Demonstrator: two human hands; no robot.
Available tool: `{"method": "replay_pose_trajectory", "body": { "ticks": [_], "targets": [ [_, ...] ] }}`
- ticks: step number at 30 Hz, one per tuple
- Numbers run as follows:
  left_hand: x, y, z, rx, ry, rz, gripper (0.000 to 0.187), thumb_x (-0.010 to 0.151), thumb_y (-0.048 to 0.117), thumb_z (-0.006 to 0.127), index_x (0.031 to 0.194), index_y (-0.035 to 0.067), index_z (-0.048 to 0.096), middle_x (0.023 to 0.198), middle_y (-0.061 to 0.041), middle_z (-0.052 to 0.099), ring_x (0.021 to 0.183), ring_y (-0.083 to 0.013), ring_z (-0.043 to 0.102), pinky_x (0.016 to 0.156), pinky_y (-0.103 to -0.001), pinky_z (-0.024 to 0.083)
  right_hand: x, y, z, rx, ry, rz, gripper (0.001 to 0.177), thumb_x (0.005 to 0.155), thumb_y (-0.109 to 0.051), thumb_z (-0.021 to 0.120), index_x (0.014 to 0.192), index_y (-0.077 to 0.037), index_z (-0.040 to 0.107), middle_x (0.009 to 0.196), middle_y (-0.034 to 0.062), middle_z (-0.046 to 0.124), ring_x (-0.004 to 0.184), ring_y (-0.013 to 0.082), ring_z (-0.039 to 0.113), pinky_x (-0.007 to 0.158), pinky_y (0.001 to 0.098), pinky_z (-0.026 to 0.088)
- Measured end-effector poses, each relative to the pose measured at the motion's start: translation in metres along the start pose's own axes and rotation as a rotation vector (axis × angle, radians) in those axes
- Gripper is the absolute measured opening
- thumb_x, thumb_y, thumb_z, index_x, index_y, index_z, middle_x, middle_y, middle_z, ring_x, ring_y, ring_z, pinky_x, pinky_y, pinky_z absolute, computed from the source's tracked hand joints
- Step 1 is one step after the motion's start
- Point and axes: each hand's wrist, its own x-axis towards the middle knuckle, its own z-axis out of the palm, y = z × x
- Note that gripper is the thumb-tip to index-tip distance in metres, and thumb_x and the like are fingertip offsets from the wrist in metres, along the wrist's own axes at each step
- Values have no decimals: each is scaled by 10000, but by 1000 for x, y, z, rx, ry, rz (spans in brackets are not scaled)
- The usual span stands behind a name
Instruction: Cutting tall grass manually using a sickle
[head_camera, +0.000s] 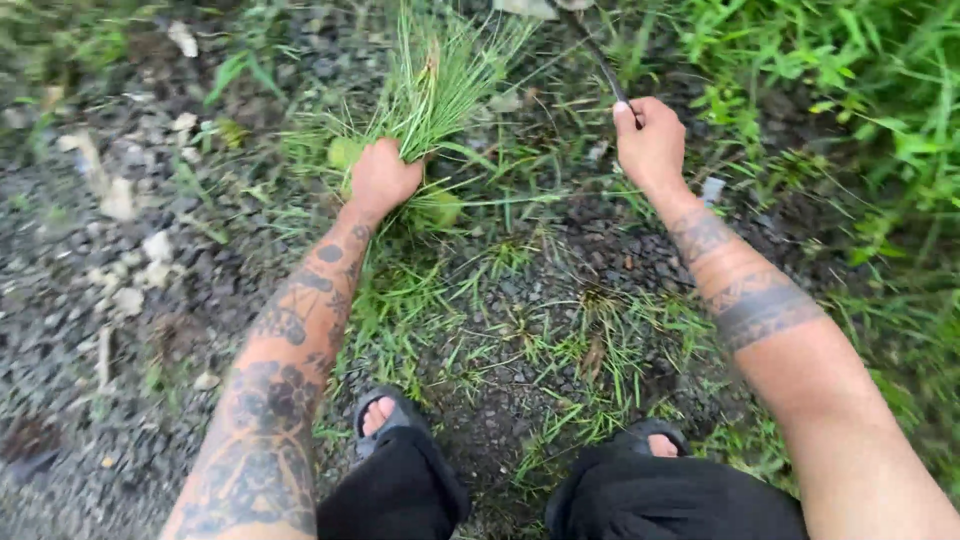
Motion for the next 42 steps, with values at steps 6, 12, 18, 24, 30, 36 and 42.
{"method": "replay_pose_trajectory", "body": {
  "ticks": [6,12,18,24,30,36,42],
  "targets": [
    [51,67,62,58,-34,77,449,826,389,668,1041,7,766,996,-244,745,1055,-431,707,909,-584,556,-28,68,-53,-10,78,243,285,1047,-385,663,1114,-127,763,892,34,753,959,325,718,857,506,539],
    [11,132,77,291,-231,201,532,935,526,632,1007,18,772,959,-197,767,993,-366,749,863,-497,591,-80,48,-86,31,90,403,263,1038,-339,644,1106,-122,776,877,22,756,939,283,728,872,459,537],
    [48,111,145,412,-60,373,220,845,226,621,858,80,785,803,-116,763,839,-330,771,752,-491,624,-98,41,-88,-4,17,398,329,1062,-353,643,1163,-63,760,923,75,762,982,343,718,900,511,525],
    [46,105,28,236,178,305,247,755,202,618,858,60,791,811,-158,766,828,-365,768,724,-525,626,-88,52,-63,-33,-9,290,286,1053,-377,657,1135,-121,752,914,14,749,975,321,710,904,488,518],
    [18,-17,-114,206,469,207,274,791,253,750,933,24,795,797,-217,752,829,-436,756,696,-582,619,-71,16,-42,-68,-87,86,306,1087,-340,676,1163,-55,758,938,94,750,1006,357,702,894,512,504],
    [-71,-83,-136,-183,15,-180,20,978,113,613,971,132,616,759,2,605,543,-71,578,390,-175,501,-55,-23,-1,-103,-169,-27,347,1083,-395,629,1034,-75,752,866,42,723,737,226,626,673,434,473],
    [-75,-107,1,-38,-164,-47,478,808,133,592,1265,7,653,1078,-203,719,1007,-380,730,957,-542,578,-67,-89,25,-60,-319,-43,433,1088,-393,629,1254,0,708,1009,114,764,1060,340,701,903,530,533]
  ]
}}
